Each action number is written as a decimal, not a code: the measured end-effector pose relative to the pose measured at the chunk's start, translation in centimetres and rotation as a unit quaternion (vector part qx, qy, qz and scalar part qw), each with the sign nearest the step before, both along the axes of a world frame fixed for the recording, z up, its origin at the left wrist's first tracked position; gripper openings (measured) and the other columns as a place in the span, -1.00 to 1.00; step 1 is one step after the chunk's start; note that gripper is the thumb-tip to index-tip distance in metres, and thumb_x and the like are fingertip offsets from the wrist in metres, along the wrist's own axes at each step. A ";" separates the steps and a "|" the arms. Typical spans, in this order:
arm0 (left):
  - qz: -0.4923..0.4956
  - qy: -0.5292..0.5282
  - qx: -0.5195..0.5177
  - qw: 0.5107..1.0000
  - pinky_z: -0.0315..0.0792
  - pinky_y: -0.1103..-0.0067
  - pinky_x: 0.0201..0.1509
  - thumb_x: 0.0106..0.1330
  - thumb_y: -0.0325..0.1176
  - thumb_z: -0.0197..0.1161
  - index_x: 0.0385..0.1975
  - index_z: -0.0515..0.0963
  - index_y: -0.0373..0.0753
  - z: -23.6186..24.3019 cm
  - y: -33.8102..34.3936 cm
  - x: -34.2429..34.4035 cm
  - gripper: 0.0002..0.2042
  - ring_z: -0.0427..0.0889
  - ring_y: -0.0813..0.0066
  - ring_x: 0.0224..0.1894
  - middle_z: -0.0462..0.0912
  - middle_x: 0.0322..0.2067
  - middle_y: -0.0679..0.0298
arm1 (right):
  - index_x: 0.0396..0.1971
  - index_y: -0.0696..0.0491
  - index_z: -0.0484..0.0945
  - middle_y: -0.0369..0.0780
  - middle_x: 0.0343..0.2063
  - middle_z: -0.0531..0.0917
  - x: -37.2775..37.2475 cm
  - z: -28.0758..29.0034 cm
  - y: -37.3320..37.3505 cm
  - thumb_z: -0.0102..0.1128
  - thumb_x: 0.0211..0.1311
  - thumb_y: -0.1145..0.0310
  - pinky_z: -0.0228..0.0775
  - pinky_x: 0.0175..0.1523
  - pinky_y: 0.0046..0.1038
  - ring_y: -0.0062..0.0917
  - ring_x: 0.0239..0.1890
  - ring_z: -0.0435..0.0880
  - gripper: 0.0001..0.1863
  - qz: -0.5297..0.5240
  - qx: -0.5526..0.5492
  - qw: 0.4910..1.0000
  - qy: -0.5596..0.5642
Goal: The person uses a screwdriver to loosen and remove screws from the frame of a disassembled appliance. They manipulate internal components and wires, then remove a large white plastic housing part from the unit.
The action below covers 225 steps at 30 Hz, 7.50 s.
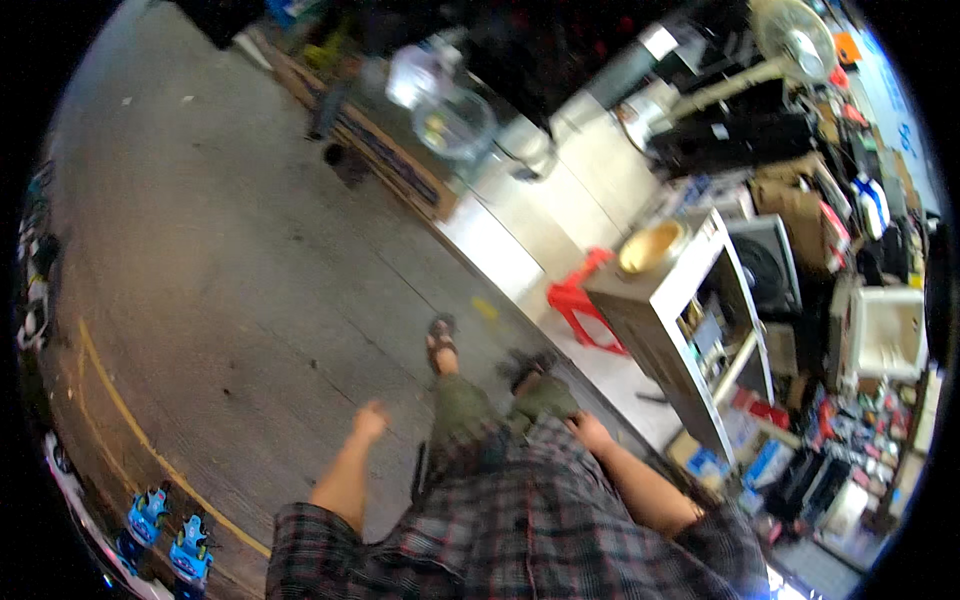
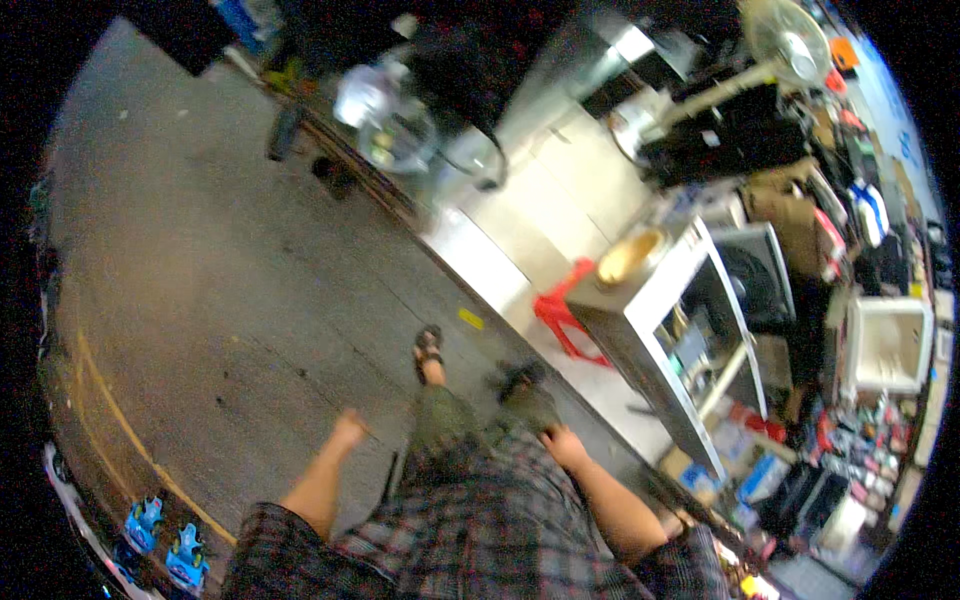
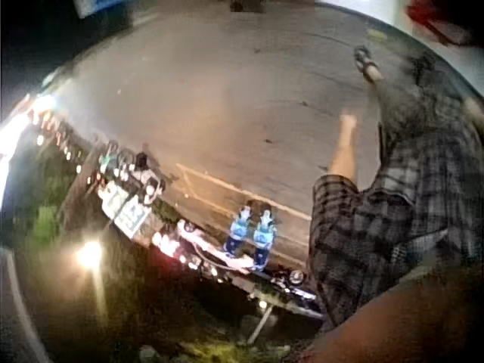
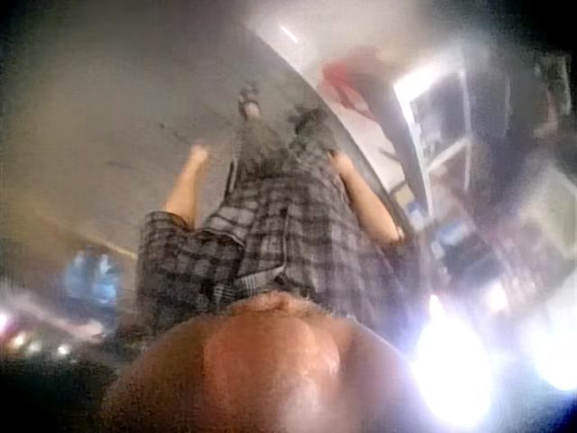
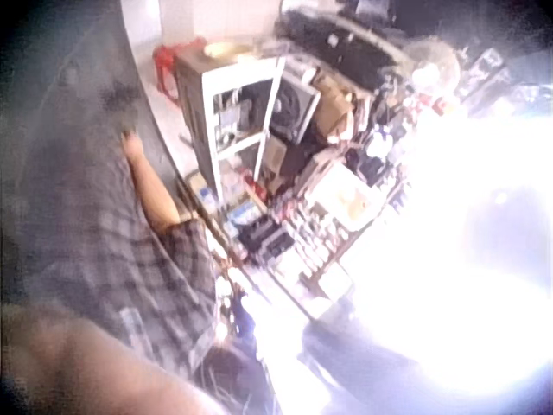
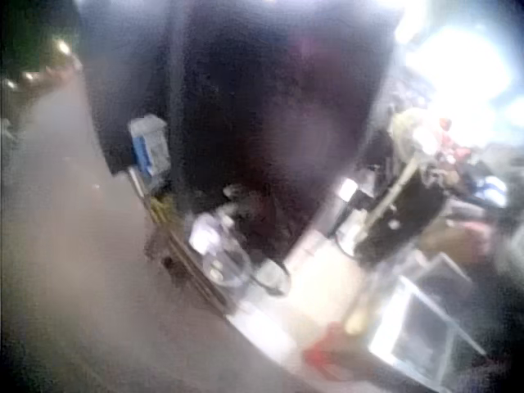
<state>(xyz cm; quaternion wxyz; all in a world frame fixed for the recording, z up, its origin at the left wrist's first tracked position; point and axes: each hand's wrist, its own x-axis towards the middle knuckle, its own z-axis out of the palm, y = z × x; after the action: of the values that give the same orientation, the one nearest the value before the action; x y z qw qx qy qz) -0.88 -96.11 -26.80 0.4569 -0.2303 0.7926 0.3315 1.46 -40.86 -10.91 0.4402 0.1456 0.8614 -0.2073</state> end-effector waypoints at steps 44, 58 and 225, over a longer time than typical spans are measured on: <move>-0.503 -0.071 -0.018 0.861 0.54 0.43 0.07 0.37 -0.33 0.21 0.21 0.47 -0.33 10.9 47.1 -8.1 -0.57 0.66 0.24 0.04 0.60 0.11 -0.05 | -0.04 0.21 0.59 0.14 -0.06 0.63 39.5 -3.6 16.9 -0.03 0.34 0.09 0.46 0.14 -0.13 -0.01 0.01 0.63 -0.51 -0.547 -0.062 0.831 0.077; -0.203 -0.002 -0.048 0.978 0.44 0.50 -0.30 0.45 -0.27 0.10 -0.21 0.58 -0.36 15.5 51.5 -0.3 -0.75 0.55 0.48 -0.40 0.63 -0.37 0.25 | -0.05 0.13 0.65 0.01 -0.01 0.67 44.0 -4.8 29.9 0.03 0.28 0.15 0.43 0.21 -0.17 -0.06 0.09 0.60 -0.58 -0.556 -0.075 0.827 0.048; -0.441 -0.285 0.347 0.777 0.41 0.27 0.25 0.14 -0.06 0.51 0.39 0.12 -0.39 26.5 119.2 41.6 -0.06 0.37 0.12 0.30 0.35 0.27 -0.05 | -0.32 0.17 0.47 -0.09 -0.40 0.55 62.9 32.6 64.8 0.34 0.05 0.54 0.45 -0.23 -0.26 -0.23 -0.35 0.60 -0.78 -0.470 0.275 0.657 0.522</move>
<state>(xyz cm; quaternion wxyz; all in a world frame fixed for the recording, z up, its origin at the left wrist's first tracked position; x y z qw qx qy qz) 40.75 23.07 -0.33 0.8069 0.2349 0.4725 0.2656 64.38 23.96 21.70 -0.2980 0.5129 0.7842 -0.1822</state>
